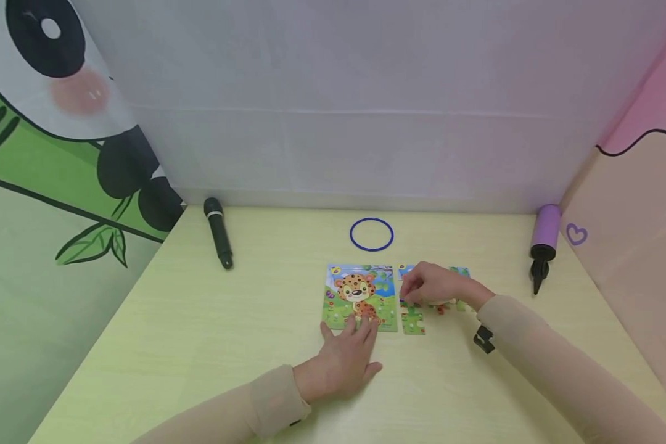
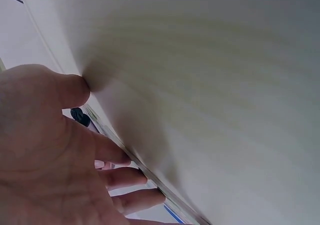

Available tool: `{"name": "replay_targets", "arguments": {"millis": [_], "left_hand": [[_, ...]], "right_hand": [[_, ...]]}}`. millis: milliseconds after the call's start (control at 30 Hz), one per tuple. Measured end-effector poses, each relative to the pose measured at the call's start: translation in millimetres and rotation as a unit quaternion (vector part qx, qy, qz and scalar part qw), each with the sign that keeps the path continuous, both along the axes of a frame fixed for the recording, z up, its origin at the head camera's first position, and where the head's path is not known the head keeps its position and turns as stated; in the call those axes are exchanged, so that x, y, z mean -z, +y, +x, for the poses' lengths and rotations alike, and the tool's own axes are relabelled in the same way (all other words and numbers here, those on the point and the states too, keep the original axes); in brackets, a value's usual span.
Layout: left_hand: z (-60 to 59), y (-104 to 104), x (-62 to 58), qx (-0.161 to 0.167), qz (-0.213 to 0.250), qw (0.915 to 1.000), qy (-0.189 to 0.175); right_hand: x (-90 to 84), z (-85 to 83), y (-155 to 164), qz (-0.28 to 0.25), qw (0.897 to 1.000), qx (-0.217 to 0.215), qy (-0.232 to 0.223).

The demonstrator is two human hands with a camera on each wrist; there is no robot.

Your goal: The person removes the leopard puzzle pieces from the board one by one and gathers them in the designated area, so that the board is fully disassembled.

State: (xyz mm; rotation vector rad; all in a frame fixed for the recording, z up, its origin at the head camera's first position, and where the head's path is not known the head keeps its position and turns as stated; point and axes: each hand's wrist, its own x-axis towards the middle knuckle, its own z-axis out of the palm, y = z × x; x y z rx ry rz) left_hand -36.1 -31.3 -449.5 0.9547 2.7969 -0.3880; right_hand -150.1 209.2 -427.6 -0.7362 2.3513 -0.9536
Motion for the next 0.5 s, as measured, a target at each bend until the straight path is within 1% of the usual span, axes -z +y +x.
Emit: {"name": "replay_targets", "arguments": {"millis": [133, 300, 400, 500], "left_hand": [[0.2, -0.8, -0.2, 0.004, 0.01, 0.9999, -0.002], [0.2, -2.0, -1.0, 0.006, 0.026, 0.9996, 0.004], [0.8, -3.1, -2.0, -0.002, 0.039, 0.9992, 0.003], [1.5, -4.6, -2.5, -0.016, 0.057, 0.9982, -0.004]], "right_hand": [[2.2, -2.7, -4.5, 0.009, 1.0, -0.001, 0.002], [6.5, -6.4, -4.8, 0.001, 1.0, -0.008, 0.007], [6.8, -6.6, -6.0, -0.007, 1.0, -0.013, 0.009], [6.8, -6.6, -8.7, -0.014, 1.0, -0.017, 0.007]]}}
